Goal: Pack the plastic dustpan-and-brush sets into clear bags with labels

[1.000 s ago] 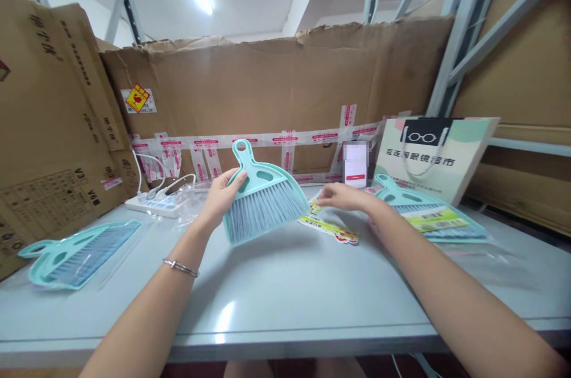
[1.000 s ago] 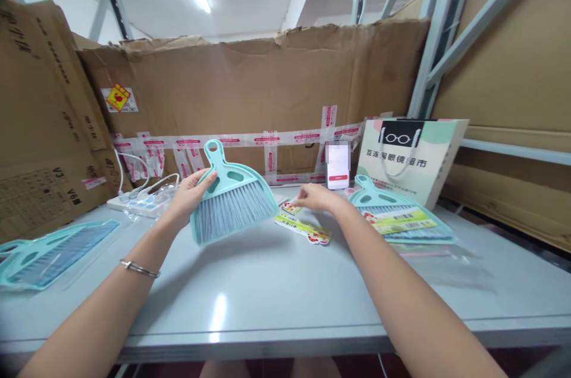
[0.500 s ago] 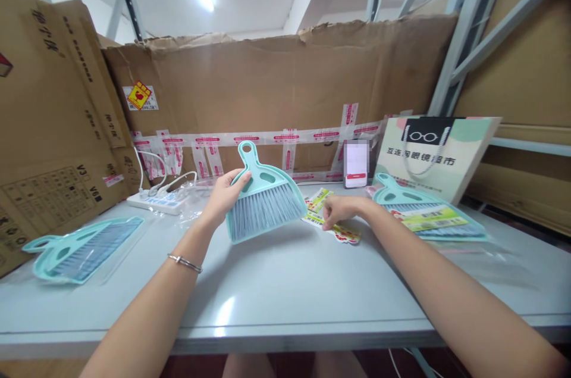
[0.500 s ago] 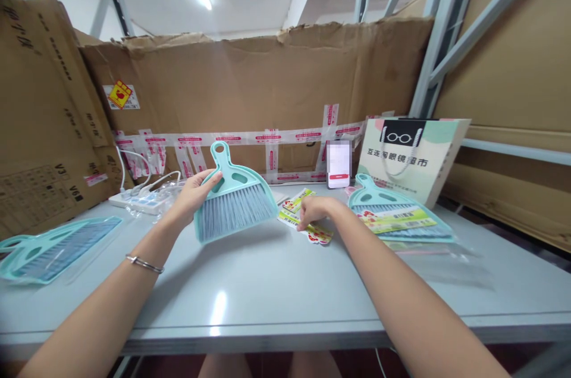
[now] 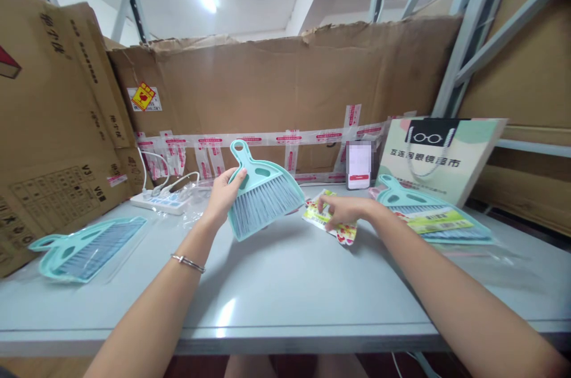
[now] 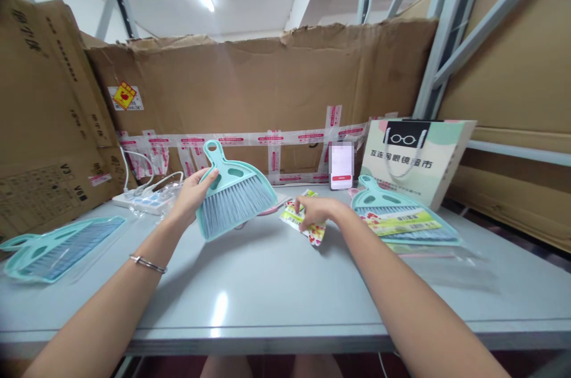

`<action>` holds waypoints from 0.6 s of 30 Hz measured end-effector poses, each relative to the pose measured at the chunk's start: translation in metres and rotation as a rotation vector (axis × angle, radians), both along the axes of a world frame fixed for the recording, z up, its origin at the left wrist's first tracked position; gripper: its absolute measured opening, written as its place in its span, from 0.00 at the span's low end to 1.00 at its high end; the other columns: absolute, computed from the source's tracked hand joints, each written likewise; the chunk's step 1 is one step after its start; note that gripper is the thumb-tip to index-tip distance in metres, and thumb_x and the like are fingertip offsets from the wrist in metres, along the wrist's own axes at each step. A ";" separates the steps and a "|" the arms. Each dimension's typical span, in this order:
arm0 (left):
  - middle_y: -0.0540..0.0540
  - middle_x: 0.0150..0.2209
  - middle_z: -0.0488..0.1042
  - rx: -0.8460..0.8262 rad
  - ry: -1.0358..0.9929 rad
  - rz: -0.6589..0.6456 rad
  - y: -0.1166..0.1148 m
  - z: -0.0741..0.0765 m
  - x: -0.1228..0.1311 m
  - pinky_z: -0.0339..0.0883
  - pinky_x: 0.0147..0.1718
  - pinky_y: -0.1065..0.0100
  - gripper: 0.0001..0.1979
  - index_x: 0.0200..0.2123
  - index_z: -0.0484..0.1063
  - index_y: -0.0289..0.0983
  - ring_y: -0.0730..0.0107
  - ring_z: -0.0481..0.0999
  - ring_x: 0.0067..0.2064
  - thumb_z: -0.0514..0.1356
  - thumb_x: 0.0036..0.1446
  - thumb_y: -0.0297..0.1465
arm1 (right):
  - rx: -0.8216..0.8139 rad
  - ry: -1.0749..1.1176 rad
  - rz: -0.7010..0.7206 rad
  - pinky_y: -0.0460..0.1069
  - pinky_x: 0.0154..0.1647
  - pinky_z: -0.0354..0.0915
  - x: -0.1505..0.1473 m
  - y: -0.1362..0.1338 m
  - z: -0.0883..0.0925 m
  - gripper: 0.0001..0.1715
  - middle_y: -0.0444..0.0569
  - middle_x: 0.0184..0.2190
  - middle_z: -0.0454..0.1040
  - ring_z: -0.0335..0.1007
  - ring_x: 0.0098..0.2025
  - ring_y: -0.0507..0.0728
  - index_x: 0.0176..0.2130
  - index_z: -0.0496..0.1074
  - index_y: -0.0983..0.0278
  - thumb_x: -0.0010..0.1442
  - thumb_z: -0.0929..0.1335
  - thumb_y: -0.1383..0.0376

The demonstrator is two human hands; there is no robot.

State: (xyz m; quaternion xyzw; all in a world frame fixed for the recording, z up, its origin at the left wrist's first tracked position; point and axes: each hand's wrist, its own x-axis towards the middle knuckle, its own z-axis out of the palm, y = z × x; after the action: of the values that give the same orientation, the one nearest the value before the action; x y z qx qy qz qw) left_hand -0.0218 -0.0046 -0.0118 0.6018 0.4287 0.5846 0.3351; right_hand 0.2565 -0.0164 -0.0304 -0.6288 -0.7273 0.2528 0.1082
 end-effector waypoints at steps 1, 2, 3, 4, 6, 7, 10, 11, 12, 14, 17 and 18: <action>0.48 0.31 0.75 -0.006 -0.040 0.026 0.002 -0.001 -0.001 0.62 0.33 0.72 0.21 0.35 0.74 0.34 0.70 0.71 0.33 0.62 0.45 0.46 | -0.002 0.113 0.023 0.46 0.20 0.59 0.001 -0.001 0.005 0.21 0.38 0.19 0.69 0.66 0.20 0.52 0.31 0.68 0.61 0.33 0.75 0.64; 0.48 0.30 0.75 -0.023 -0.093 0.046 0.004 -0.002 -0.002 0.63 0.33 0.71 0.22 0.34 0.74 0.34 0.70 0.71 0.33 0.63 0.44 0.46 | 0.032 0.252 0.034 0.47 0.21 0.60 0.002 -0.002 0.010 0.19 0.40 0.20 0.70 0.67 0.21 0.52 0.31 0.68 0.61 0.36 0.74 0.62; 0.47 0.30 0.75 -0.055 -0.160 0.056 0.005 -0.003 -0.002 0.64 0.33 0.70 0.22 0.34 0.73 0.33 0.70 0.71 0.32 0.64 0.43 0.46 | 0.110 0.412 0.029 0.47 0.22 0.62 0.002 -0.004 0.016 0.17 0.41 0.21 0.71 0.68 0.22 0.53 0.30 0.69 0.62 0.39 0.73 0.59; 0.47 0.29 0.75 -0.103 -0.234 0.050 0.007 -0.004 -0.002 0.65 0.33 0.69 0.22 0.33 0.73 0.33 0.69 0.72 0.32 0.65 0.42 0.46 | 0.223 0.584 0.010 0.48 0.24 0.64 0.001 -0.006 0.022 0.16 0.43 0.23 0.72 0.69 0.24 0.53 0.29 0.69 0.62 0.41 0.72 0.56; 0.46 0.29 0.75 -0.221 -0.383 0.003 0.008 -0.005 0.000 0.67 0.33 0.67 0.20 0.33 0.72 0.33 0.68 0.74 0.32 0.66 0.42 0.43 | 0.496 0.900 -0.053 0.51 0.30 0.67 -0.007 -0.012 0.032 0.18 0.46 0.28 0.75 0.71 0.30 0.55 0.29 0.71 0.62 0.43 0.71 0.52; 0.45 0.29 0.76 -0.281 -0.443 -0.031 0.007 -0.005 0.002 0.69 0.34 0.66 0.19 0.33 0.72 0.33 0.67 0.75 0.32 0.67 0.42 0.41 | 0.607 1.019 -0.068 0.52 0.33 0.68 -0.013 -0.017 0.035 0.19 0.47 0.30 0.75 0.72 0.33 0.56 0.31 0.72 0.61 0.44 0.70 0.50; 0.44 0.28 0.76 -0.424 -0.550 -0.128 0.002 -0.004 0.010 0.71 0.33 0.65 0.15 0.32 0.71 0.34 0.63 0.77 0.33 0.65 0.47 0.39 | 0.688 1.149 0.050 0.55 0.41 0.68 -0.042 -0.032 0.031 0.25 0.48 0.40 0.76 0.72 0.42 0.58 0.41 0.74 0.58 0.49 0.67 0.46; 0.43 0.29 0.77 -0.460 -0.571 -0.172 -0.001 -0.004 0.013 0.71 0.33 0.63 0.15 0.33 0.71 0.34 0.61 0.77 0.34 0.63 0.49 0.40 | 0.652 1.128 0.131 0.55 0.43 0.68 -0.053 -0.037 0.026 0.26 0.48 0.43 0.75 0.71 0.45 0.58 0.44 0.73 0.57 0.51 0.66 0.46; 0.42 0.30 0.77 -0.488 -0.577 -0.229 -0.003 -0.003 0.016 0.72 0.34 0.62 0.16 0.33 0.71 0.34 0.59 0.77 0.36 0.61 0.51 0.42 | 0.611 1.079 0.213 0.56 0.45 0.68 -0.062 -0.040 0.020 0.27 0.47 0.45 0.74 0.70 0.46 0.59 0.48 0.72 0.57 0.52 0.65 0.47; 0.38 0.34 0.78 -0.513 -0.554 -0.350 -0.008 -0.002 0.020 0.72 0.36 0.58 0.20 0.36 0.72 0.33 0.54 0.77 0.40 0.57 0.54 0.46 | 0.588 0.911 0.321 0.58 0.50 0.65 -0.077 -0.042 0.006 0.27 0.47 0.50 0.71 0.67 0.51 0.59 0.52 0.69 0.56 0.54 0.66 0.50; 0.37 0.39 0.77 -0.469 -0.517 -0.419 -0.011 -0.002 0.024 0.72 0.39 0.57 0.23 0.39 0.71 0.33 0.52 0.75 0.44 0.56 0.54 0.48 | 0.731 0.623 0.327 0.61 0.60 0.51 -0.084 -0.035 -0.008 0.27 0.48 0.54 0.67 0.59 0.58 0.60 0.54 0.67 0.55 0.54 0.67 0.55; 0.38 0.39 0.77 -0.439 -0.522 -0.408 -0.011 -0.002 0.024 0.72 0.40 0.58 0.22 0.40 0.71 0.34 0.53 0.75 0.44 0.56 0.54 0.47 | 0.780 0.553 0.317 0.62 0.62 0.47 -0.083 -0.032 -0.010 0.26 0.48 0.55 0.67 0.57 0.59 0.60 0.54 0.67 0.55 0.55 0.67 0.56</action>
State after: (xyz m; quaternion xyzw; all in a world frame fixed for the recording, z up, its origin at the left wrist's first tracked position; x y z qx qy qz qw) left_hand 0.0021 -0.0160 -0.0138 0.4197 0.3156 0.5338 0.6628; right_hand 0.1736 -0.0482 -0.0408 -0.3330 -0.7983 0.1325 0.4840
